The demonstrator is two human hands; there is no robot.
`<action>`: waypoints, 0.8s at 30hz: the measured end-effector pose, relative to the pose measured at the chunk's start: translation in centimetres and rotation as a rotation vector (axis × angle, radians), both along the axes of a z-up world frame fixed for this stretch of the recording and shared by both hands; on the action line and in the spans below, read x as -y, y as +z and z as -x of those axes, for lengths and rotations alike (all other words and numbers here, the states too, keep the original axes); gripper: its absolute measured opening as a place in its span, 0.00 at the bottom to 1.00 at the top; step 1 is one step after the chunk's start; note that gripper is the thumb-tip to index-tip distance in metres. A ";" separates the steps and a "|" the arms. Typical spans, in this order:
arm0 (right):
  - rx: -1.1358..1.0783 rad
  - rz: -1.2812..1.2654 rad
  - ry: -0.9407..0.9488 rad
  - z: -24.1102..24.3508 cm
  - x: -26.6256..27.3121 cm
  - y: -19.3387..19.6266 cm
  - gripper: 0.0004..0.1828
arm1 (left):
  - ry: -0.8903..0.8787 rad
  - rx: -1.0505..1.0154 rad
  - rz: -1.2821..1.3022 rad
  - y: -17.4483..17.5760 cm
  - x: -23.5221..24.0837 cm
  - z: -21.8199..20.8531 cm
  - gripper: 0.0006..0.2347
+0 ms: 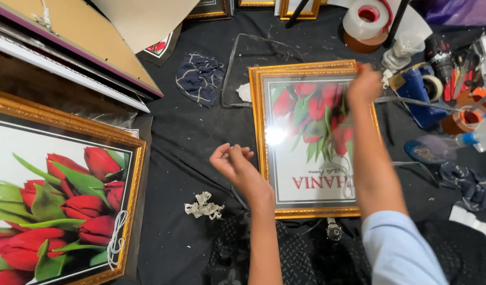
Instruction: The person sits on the floor and wipes the glass surface of a gold-framed picture with a red-handled brush. They repeatedly brush across the glass and occasionally adjust the frame's position on the black cloth-covered floor.
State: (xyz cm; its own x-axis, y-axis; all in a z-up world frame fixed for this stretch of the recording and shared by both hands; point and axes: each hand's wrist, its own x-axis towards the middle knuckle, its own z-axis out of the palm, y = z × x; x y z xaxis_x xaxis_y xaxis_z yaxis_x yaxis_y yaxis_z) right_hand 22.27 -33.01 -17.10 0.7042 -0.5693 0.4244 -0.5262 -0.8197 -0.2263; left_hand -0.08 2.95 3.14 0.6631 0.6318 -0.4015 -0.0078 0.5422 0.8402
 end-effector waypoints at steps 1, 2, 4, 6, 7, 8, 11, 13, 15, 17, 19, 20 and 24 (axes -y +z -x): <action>0.003 0.002 0.007 0.6 -4.6 1.5 0.09 | 0.007 0.003 0.002 0.2 -0.1 0.0 0.09; 0.025 -0.142 0.175 1.2 -9.1 3.0 0.15 | -0.001 -0.017 0.012 0.3 -0.1 0.0 0.09; 0.040 -0.290 0.349 0.1 -16.1 4.4 0.21 | -0.004 -0.042 0.018 0.2 -0.1 -0.1 0.09; 0.135 -1.497 0.639 -3.1 -20.9 4.2 0.23 | -0.021 -0.056 0.042 -0.2 0.0 0.1 0.08; 0.132 -1.498 0.643 -4.0 -21.1 4.2 0.23 | -0.016 -0.055 0.042 0.0 -0.1 0.1 0.08; 0.173 -1.485 0.585 -4.8 -21.4 4.2 0.20 | -0.005 -0.063 0.063 0.2 -0.2 0.2 0.08; 0.253 -1.356 0.497 -5.9 -19.9 3.0 0.15 | 0.010 -0.062 0.088 1.0 -0.7 0.2 0.08; 0.286 -1.232 0.470 -5.6 -17.5 1.9 0.14 | 0.018 -0.054 0.101 1.4 -0.9 0.0 0.08; 0.255 -0.691 0.339 -4.3 -14.7 0.8 0.19 | -0.022 -0.132 0.182 1.7 -1.1 -0.1 0.04; 0.222 -0.370 0.304 -2.0 -14.0 1.4 0.07 | -0.020 -0.103 0.147 1.4 -0.7 0.0 0.06; 0.185 -0.048 0.266 -1.5 -13.8 0.3 0.06 | -0.019 -0.076 0.113 1.3 -0.4 0.0 0.08; 0.136 -0.168 0.333 -2.0 -13.9 -1.0 0.07 | -0.029 -0.081 0.108 1.3 -0.3 0.0 0.08; 0.230 -1.549 0.555 -2.2 -19.0 5.0 0.21 | -0.062 -0.102 0.113 1.5 -0.3 0.1 0.07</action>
